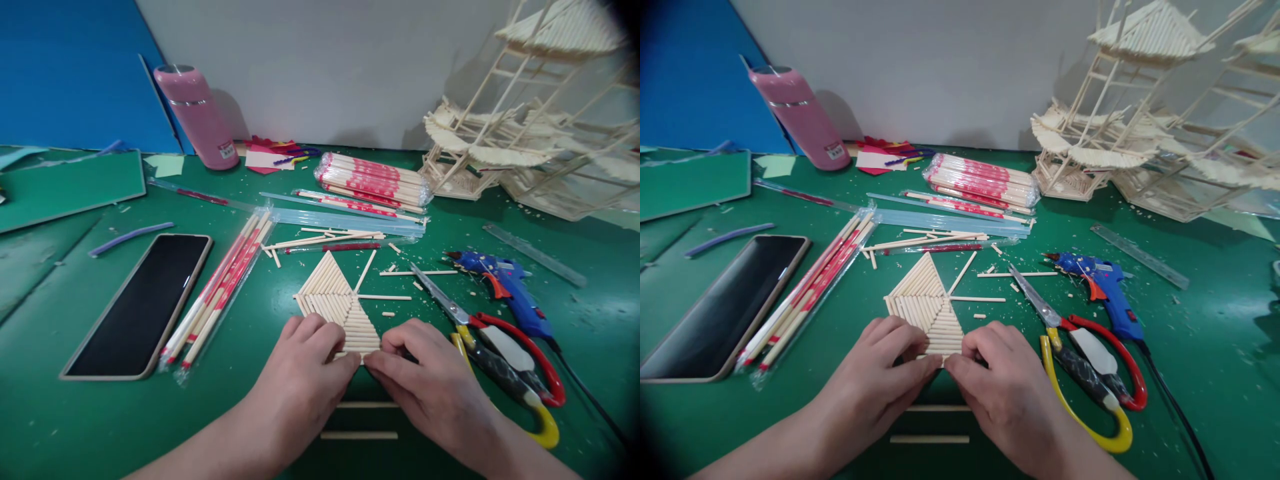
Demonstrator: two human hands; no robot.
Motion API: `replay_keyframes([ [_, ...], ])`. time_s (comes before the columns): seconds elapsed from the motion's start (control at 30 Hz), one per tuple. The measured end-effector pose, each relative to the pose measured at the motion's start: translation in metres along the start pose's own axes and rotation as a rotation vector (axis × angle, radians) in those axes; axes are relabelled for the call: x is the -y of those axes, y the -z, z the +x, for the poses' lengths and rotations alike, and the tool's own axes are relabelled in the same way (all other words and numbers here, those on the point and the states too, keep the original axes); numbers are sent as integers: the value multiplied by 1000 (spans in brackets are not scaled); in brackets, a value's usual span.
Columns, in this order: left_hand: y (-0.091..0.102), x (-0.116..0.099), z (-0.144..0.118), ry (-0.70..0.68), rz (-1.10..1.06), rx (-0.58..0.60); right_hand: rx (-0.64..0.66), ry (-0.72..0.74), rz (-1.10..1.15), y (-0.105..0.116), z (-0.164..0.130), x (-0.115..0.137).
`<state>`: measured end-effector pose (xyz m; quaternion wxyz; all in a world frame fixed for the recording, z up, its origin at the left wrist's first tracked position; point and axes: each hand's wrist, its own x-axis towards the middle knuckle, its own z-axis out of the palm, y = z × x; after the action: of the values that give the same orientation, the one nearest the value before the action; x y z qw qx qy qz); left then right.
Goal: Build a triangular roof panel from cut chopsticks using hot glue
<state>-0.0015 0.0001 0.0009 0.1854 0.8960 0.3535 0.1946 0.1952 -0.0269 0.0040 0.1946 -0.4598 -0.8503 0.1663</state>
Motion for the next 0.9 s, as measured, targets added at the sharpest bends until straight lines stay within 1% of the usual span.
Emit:
replay_keyframes([
  [0.1, 0, 1, -1, 11, -46, -19, -20, 25, -11, 0, 1, -1],
  [0.2, -1, 1, -2, 11, -58, -20, -11, 16, -28, 1, 2, -1],
  [0.33, 0, 1, 0, -13, 15, -25, 3, 12, -20, 2, 3, 0],
  [0.5, 0, 0, 0, -79, 92, -6, 12, -11, -14, 3, 4, 1],
  [0.63, -3, 1, -2, -99, 142, 5, 54, -30, -24, 2, 4, 1],
  [0.77, -4, 2, -3, -96, 123, 18, 83, -51, -16, 2, 3, 2],
  [0.9, -1, 1, -1, -85, 88, 22, 100, -57, 5, 4, 3, 3],
])
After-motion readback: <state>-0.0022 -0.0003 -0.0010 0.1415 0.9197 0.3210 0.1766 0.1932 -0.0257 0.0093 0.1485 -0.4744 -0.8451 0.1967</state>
